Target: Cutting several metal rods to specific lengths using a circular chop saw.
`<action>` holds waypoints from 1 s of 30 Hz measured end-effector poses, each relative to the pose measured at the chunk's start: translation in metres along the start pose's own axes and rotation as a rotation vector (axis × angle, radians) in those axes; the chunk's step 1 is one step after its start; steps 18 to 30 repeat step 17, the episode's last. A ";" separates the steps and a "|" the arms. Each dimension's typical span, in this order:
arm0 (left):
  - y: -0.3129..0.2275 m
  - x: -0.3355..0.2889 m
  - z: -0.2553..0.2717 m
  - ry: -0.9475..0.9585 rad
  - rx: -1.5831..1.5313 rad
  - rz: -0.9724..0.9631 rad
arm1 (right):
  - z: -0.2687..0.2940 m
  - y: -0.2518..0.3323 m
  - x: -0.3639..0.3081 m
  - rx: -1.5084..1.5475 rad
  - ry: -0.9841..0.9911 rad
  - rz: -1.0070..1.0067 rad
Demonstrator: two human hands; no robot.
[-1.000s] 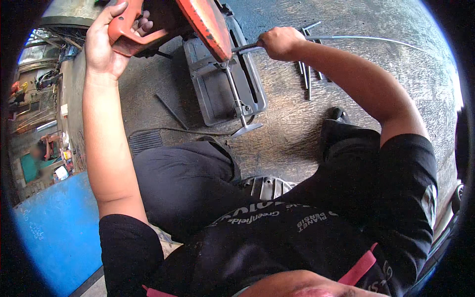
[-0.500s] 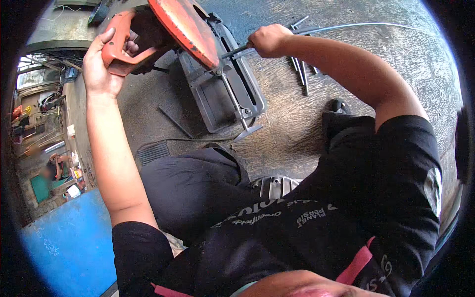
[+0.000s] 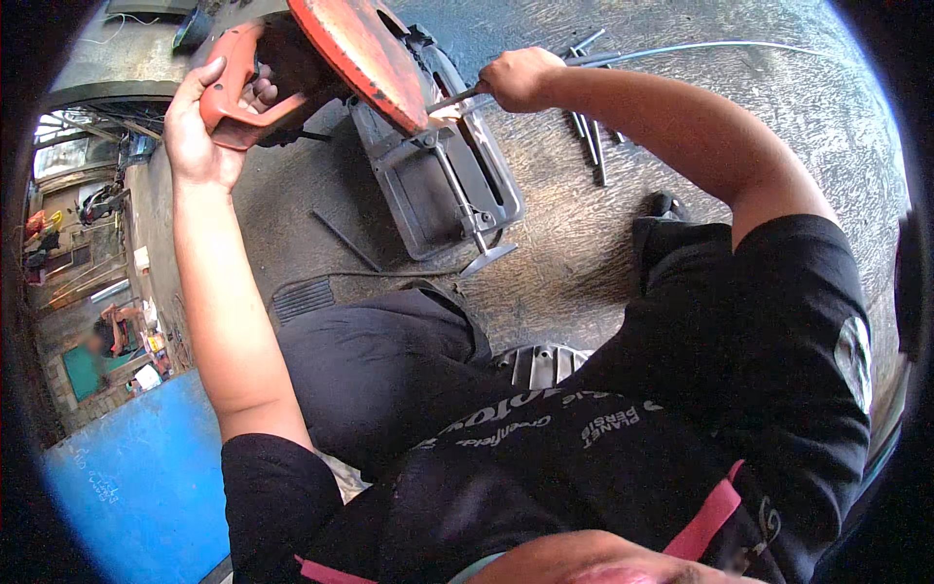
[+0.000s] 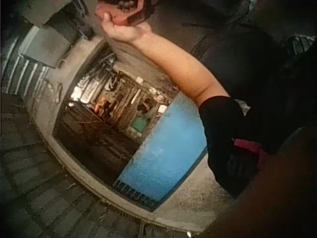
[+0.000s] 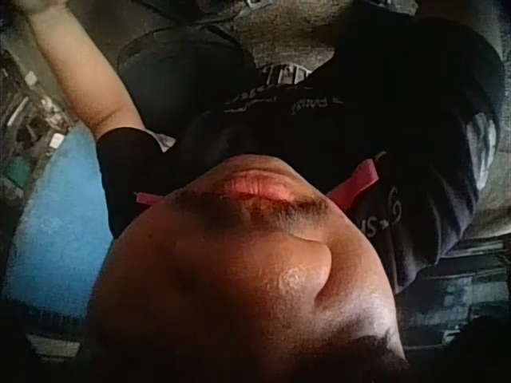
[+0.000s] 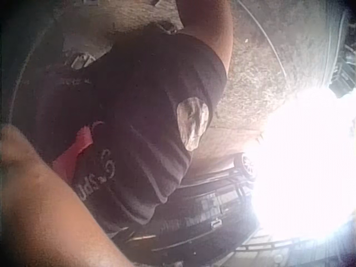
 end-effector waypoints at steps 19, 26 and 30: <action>-0.001 0.004 0.013 0.103 -0.001 0.033 | -0.009 -0.006 0.005 0.059 -0.095 0.023; -0.001 0.004 0.013 0.103 -0.001 0.033 | -0.009 -0.006 0.005 0.059 -0.095 0.023; -0.001 0.004 0.013 0.103 -0.001 0.033 | -0.009 -0.006 0.005 0.059 -0.095 0.023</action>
Point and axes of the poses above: each hand's wrist, its own x-axis towards the middle knuckle, its own z-axis out of the back of the hand, y = z × x, the point moved 1 cm from there along x, towards the middle knuckle, and after that the axes turned 7 degrees about z, right-handed, at the moved point
